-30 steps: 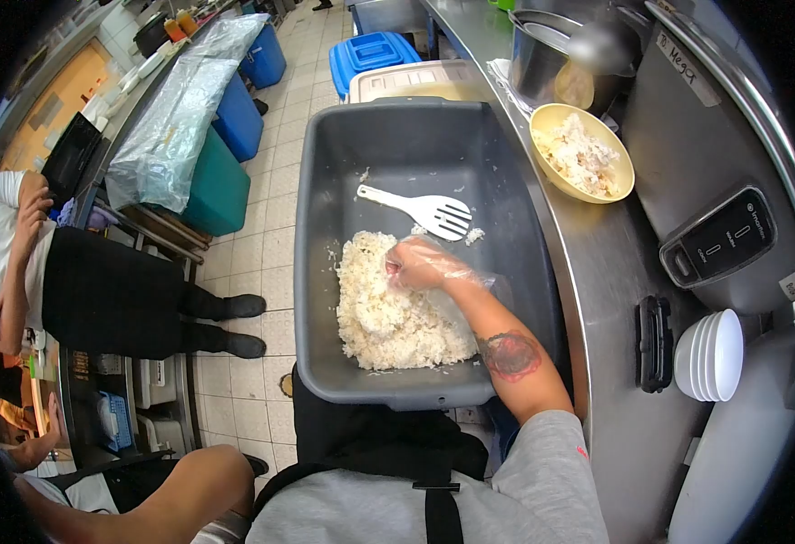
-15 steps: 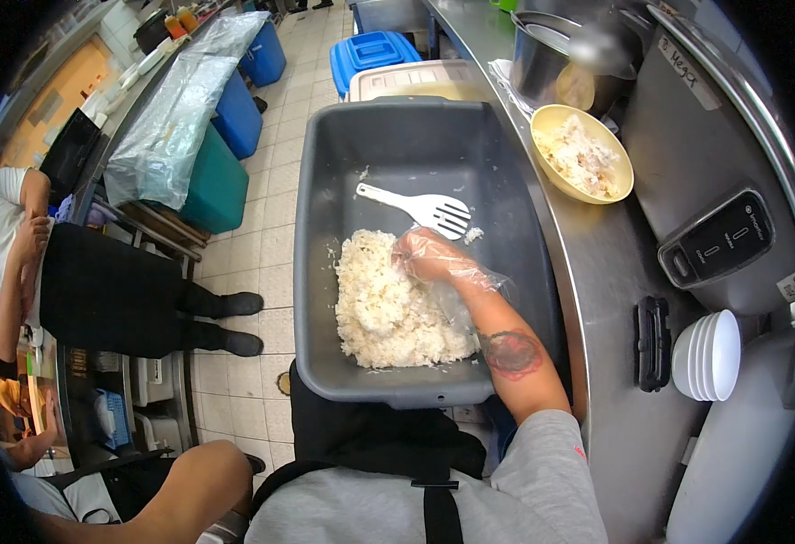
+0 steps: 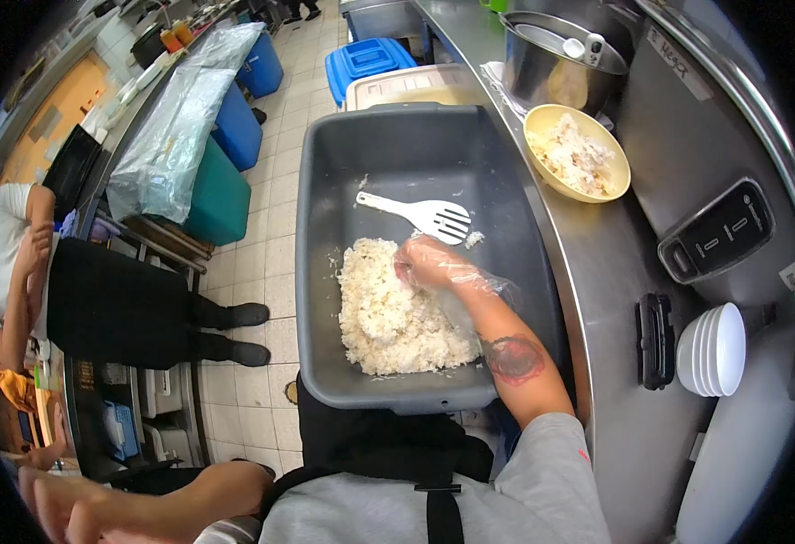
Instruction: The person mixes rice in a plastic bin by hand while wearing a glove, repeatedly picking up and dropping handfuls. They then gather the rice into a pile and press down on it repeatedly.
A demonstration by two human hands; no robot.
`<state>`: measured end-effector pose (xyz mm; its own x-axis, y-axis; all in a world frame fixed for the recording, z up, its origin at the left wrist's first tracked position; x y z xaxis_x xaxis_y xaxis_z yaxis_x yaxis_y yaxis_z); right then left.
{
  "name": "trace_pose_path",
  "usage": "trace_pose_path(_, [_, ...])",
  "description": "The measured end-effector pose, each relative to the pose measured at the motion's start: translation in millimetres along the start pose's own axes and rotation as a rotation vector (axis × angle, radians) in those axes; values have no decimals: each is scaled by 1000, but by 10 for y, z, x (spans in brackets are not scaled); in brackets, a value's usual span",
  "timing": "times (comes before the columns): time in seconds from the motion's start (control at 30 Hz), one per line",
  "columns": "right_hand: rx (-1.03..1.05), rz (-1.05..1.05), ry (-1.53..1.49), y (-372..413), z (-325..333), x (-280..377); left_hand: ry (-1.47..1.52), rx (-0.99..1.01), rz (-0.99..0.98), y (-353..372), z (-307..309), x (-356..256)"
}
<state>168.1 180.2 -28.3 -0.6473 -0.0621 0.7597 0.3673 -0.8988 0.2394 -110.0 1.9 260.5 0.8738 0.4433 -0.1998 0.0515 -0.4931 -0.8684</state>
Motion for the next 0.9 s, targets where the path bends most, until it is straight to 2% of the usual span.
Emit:
trace_pose_path(0.1, [-78, 20, -116, -62, -2, -127, -293, -153, -70, 323, 205, 172])
trace_pose_path(0.13, [-104, 62, -196, -66, -3, -183, -625, -140, -37, 516, 318, 240])
trace_pose_path(0.2, [-138, 128, -295, -41, 29, -175, -1035, -97, 99, 859, 556, 495])
trace_pose_path(0.27, [-151, 175, -333, 15, 89, -73, -1179, -48, 245, 1214, 850, 873])
trace_pose_path(0.37, [-44, 55, -579, -51, 59, -153, -1258, 98, 553, 1598, 1272, 1185])
trace_pose_path(0.47, [-100, 114, -464, 22, 106, -77, -1218, 85, 835, 1682, 1330, 1269])
trace_pose_path(0.57, [-114, 90, -267, -29, 135, -75, -1104, -74, 901, 1747, 1442, 1237])
trace_pose_path(0.67, [-198, 126, -265, 0, 89, -49, -960, -227, 961, 1827, 1553, 1273])
trace_pose_path(0.7, [-170, 137, -300, -13, 64, -70, -925, -260, 968, 1834, 1557, 1281])
trace_pose_path(0.77, [-120, 158, -367, -32, 50, -91, -951, -209, 978, 1812, 1528, 1274])
trace_pose_path(0.87, [-152, 66, -352, 7, 95, 0, -963, -177, 971, 1804, 1515, 1271])
trace_pose_path(0.9, [-177, 99, -356, -10, 91, -20, -963, -173, 965, 1803, 1514, 1268])
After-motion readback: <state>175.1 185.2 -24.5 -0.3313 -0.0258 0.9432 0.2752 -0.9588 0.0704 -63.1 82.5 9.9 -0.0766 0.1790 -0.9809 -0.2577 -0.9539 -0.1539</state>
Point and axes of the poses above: each hand's wrist, its own y-axis away from the middle knuckle, its own z-axis out of the back of the hand, x = y × z, the point moved 2 cm from there along -y, towards the middle knuckle, and after that the axes turned 13 degrees about -y, right-handed, at the moved point
